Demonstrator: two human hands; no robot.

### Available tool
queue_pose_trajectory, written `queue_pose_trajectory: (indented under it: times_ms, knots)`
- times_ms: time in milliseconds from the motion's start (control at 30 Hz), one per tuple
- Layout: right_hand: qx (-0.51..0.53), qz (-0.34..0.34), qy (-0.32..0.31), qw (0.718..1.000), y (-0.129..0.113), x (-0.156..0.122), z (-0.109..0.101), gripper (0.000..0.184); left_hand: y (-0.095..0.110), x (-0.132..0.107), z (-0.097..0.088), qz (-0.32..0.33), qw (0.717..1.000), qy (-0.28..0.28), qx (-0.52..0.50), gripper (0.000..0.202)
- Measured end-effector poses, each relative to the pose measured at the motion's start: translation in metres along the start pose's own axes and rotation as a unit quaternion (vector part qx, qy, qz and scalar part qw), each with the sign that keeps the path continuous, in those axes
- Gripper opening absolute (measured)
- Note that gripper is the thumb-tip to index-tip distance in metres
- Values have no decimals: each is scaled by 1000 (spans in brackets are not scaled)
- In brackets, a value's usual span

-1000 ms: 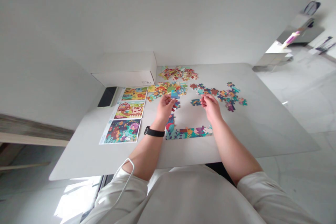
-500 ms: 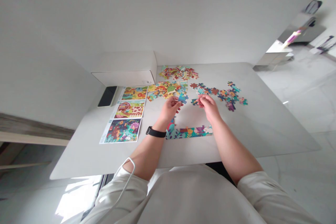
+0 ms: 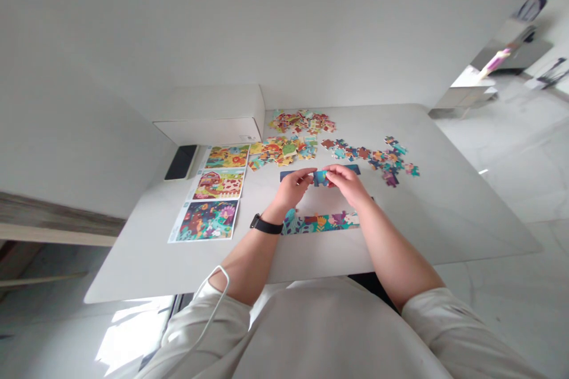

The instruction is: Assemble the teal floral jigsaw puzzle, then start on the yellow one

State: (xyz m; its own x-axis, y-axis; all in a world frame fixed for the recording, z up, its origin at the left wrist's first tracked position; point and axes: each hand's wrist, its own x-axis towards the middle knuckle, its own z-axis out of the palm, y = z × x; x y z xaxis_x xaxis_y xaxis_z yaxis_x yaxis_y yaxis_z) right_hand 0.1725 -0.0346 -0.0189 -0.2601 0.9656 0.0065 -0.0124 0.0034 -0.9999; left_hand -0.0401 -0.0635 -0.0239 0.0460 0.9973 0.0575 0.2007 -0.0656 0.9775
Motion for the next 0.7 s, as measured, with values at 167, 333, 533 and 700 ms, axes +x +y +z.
queue_pose_trajectory:
  times_ms: [167, 333, 533, 700]
  knots:
    - [-1, 9, 13, 1000, 4, 2, 0, 43, -1, -2, 0, 22, 999, -5, 22, 35]
    - [-11, 19, 31, 999, 9, 3, -1, 44, -3, -2, 1, 36, 999, -16, 36, 33]
    - [-22, 25, 61, 998, 12, 6, -2, 41, -11, 0, 2, 20, 1000, -3, 2, 36]
    - [-20, 38, 82, 996, 10, 6, -3, 45, -5, -1, -2, -3, 998, 56, 25, 32]
